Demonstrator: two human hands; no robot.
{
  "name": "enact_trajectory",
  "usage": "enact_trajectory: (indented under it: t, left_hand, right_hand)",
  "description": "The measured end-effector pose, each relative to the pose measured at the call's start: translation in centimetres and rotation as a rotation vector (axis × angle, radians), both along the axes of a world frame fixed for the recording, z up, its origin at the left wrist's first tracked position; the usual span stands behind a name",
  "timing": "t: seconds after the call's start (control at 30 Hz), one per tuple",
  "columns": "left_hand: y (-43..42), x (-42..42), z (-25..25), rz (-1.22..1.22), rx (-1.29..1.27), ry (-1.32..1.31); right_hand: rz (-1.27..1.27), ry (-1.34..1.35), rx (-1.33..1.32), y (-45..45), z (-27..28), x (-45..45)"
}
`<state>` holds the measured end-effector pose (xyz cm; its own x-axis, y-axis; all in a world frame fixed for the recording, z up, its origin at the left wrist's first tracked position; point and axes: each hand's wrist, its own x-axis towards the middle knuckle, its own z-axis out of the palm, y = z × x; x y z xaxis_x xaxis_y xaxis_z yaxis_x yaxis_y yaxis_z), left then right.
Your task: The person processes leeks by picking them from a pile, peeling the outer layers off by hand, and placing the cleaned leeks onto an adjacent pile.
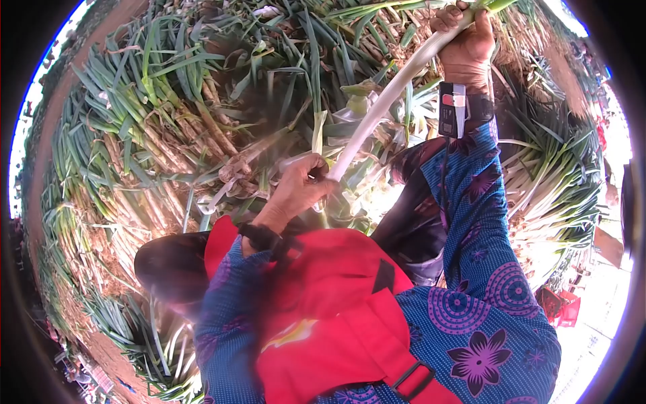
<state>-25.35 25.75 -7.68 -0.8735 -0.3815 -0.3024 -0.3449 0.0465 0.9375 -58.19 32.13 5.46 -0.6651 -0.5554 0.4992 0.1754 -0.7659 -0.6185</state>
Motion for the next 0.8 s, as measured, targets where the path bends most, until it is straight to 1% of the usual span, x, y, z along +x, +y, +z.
enact_trajectory:
  t: [0.1,0.2,0.3,0.4,0.5,0.6,0.7,0.8]
  left_hand:
    - [0.3,-0.1,-2.0,0.035,-0.277,0.105]
    - [0.9,-0.1,-2.5,0.145,-0.347,0.214]
    - [1.7,-0.2,-1.0,0.161,-0.39,0.194]
    - [2.1,-0.6,-1.9,0.153,-0.534,0.18]
    - [2.4,-0.6,-1.6,0.14,-0.643,0.111]
    - [2.4,-0.6,-1.2,0.2,-0.781,0.205]
    - [2.1,-0.2,-1.2,0.164,-0.809,0.329]
    - [1.8,0.1,-0.9,0.073,-0.879,0.334]
  right_hand:
    - [-0.046,-0.043,0.039,0.3,-1.6,-0.8]
    - [-0.166,-0.159,0.11,0.4,-2.8,-1.8]
    - [-0.128,-0.228,0.199,0.6,-2.9,-3.0]
    - [-0.244,-0.305,0.26,0.3,-3.4,-3.4]
    - [-0.214,-0.288,0.255,0.7,-4.0,-3.4]
    - [-0.301,-0.318,0.279,0.5,-4.4,-3.1]
    - [-0.357,-0.254,0.304,0.5,-4.5,-3.0]
    - [-0.29,-0.274,0.284,0.5,-4.3,-3.2]
